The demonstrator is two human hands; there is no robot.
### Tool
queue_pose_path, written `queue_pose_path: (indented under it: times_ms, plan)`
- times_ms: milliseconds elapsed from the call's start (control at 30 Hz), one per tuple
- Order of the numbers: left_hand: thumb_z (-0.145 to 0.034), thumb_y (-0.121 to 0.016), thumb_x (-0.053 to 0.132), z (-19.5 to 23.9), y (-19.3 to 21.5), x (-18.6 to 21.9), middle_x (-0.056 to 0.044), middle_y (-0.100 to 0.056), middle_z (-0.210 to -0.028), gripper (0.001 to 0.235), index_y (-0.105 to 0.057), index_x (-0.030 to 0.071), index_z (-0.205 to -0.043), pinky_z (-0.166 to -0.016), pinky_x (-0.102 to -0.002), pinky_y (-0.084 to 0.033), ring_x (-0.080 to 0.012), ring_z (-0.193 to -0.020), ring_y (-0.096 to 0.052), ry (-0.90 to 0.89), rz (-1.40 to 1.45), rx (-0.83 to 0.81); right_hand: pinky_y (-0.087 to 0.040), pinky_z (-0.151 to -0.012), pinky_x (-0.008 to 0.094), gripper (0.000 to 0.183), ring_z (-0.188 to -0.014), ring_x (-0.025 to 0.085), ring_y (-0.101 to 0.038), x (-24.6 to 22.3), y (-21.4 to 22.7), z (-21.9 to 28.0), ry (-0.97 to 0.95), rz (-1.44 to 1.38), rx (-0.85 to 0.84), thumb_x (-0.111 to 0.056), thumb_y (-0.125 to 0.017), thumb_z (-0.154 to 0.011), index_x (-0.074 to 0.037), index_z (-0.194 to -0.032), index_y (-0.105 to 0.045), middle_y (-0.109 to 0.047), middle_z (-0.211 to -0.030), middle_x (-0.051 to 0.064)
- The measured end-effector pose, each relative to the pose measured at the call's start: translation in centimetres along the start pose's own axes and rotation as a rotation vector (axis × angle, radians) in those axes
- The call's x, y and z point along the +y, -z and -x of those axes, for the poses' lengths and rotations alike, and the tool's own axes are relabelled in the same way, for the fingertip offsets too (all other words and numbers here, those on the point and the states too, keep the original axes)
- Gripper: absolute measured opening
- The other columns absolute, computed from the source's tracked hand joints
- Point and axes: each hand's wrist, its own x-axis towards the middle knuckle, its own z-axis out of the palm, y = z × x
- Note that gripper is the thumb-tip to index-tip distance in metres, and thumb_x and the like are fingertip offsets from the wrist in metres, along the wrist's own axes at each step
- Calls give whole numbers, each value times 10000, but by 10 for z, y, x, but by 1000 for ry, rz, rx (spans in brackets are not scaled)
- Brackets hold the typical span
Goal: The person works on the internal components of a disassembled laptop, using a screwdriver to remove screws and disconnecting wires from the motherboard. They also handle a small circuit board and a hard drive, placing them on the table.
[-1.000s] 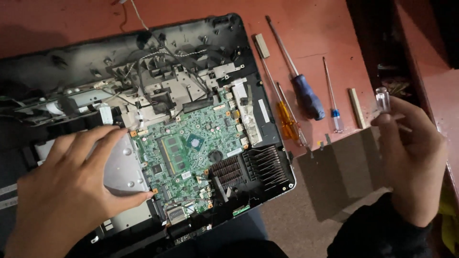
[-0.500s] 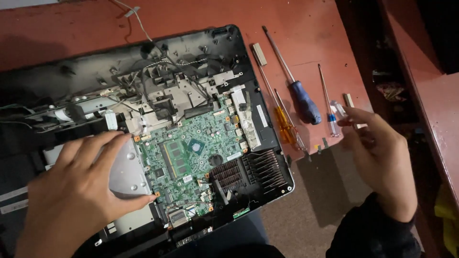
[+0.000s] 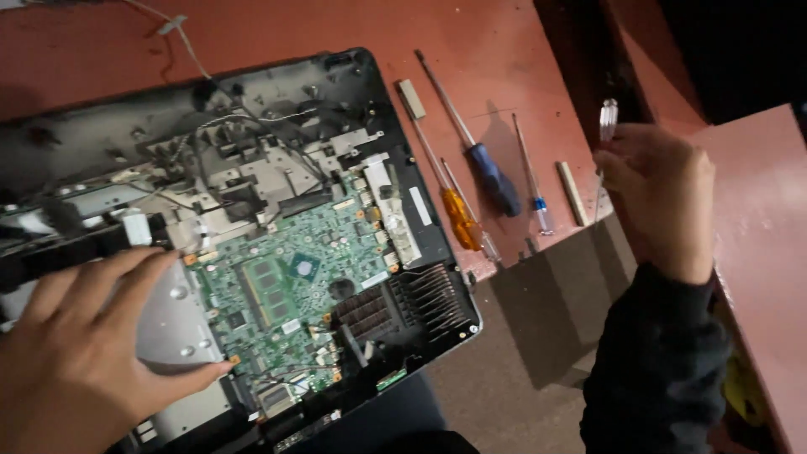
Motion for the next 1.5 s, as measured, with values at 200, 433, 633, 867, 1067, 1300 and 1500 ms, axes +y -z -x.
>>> queue_pose_path:
  times_ms: [200,433,633,867,1067,1300,1500]
  plan:
    - [-438,-831,831,-2,2,3,-22,-690,-1398,1181,-682,159,-1397,-1110,-411,-517,-272,-1204,-687,-60,170,176,-681,-774,376,256,-925,267,-782,26,-17,-19,-57,-83,-171,-10,-780,-1026,49,-1273,-745,-782,-1117,198]
    - [-433,-726,948,-7,23,7,115,-563,-1521,1277,-523,314,-1523,-1004,-338,-584,-182,-1345,-588,66,-36,-110,-571,-787,336,260,-923,184,-785,86,-69,-37,70,24,-204,-107,-886,-939,-77,-1183,-802,-818,-986,75]
    - [-503,-752,911,-9,40,9,28,-572,-1493,1397,-381,151,-1615,-843,-340,-626,-176,-1322,-563,54,80,-127,-544,-741,350,285,-943,212,-789,79,-80,-36,73,128,-245,-266,-867,-975,-105,-1208,-835,-822,-1033,70]
    - [-699,-738,919,-6,38,2,3,-658,-1363,1052,-636,149,-1408,-573,-361,-630,-228,-1268,-571,-109,76,140,-315,-553,384,547,-563,203,-409,-82,-65,27,629,338,-286,-564,-742,-1042,-43,-1119,-593,-510,-791,84]
    - [-659,-742,937,-7,37,3,13,-642,-1361,1073,-611,163,-1391,-480,-361,-611,-226,-1235,-555,-76,76,72,-651,-1001,513,555,-1371,435,-630,-210,-91,22,995,-86,-702,-212,-734,-977,-81,-1496,-587,-571,-1575,244]
    - [-663,-703,961,-7,34,3,14,-605,-1420,1118,-566,176,-1448,-566,-409,-660,-250,-1289,-536,-36,91,-35,-504,-1067,605,959,-1387,396,-555,-176,-89,13,844,98,-905,-306,-860,-825,-140,-1644,-389,-425,-1681,154]
    - [-668,-676,981,-7,36,4,34,-611,-1410,1122,-581,170,-1438,-504,-406,-674,-231,-1290,-536,-33,49,-50,-476,-1121,584,841,-1497,408,-458,-176,-89,26,934,184,-744,-436,-754,-888,-145,-1614,-445,-435,-1671,139]
